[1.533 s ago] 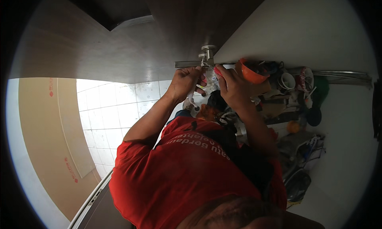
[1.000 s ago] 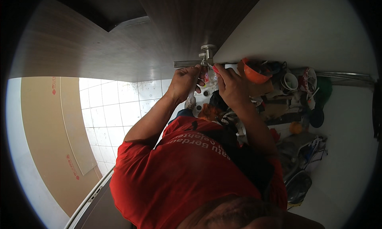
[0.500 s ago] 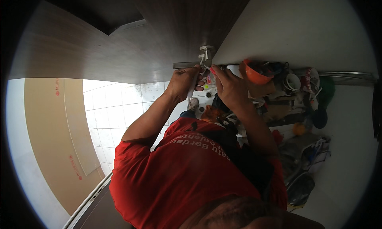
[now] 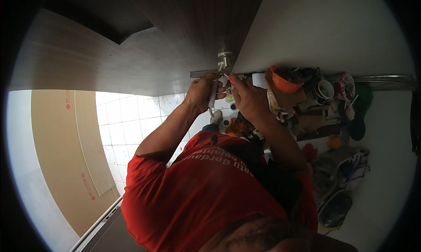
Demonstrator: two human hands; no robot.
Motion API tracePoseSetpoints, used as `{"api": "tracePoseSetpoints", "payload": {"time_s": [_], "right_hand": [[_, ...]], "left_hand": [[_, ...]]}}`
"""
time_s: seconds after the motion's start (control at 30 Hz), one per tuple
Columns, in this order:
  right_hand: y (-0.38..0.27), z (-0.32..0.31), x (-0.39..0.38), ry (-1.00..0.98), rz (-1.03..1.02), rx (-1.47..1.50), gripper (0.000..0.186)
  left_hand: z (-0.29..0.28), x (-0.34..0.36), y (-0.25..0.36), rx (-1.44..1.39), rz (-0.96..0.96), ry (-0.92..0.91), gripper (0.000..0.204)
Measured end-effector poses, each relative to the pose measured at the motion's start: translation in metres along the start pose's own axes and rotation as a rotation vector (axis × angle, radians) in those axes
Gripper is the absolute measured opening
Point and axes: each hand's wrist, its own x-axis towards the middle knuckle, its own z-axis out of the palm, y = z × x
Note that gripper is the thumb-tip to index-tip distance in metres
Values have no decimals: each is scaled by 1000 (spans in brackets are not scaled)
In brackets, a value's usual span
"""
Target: The person uses pliers to cut a small piece of material, then retrieves a container of dark paste and a spatula. They mix the paste and apply it to the ceiling trim using the spatula.
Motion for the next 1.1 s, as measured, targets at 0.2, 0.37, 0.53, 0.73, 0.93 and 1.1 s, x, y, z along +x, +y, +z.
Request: {"api": "tracePoseSetpoints", "payload": {"time_s": [0.2, 0.37, 0.53, 0.73, 0.93, 1.1], "right_hand": [[-3, 7, -1, -24, 6, -60, 42], [-11, 2, 0, -59, 3, -103, 44], [-11, 5, 2, -48, -24, -126, 46], [-9, 10, 1, -89, 1, -148, 48], [-11, 10, 1, -67, -10, -140, 48], [-14, 9, -4, -79, 10, -145, 50]], "left_hand": [[5, -1, -1, 0, 36, 7, 34], [1, 10, -8, -24, 92, 17, 31], [6, 9, -6, 57, 127, 92, 26], [10, 10, -8, 51, 176, 142, 24], [12, 7, -11, 46, 200, 133, 21], [17, 4, -6, 69, 150, 183, 21]]}}
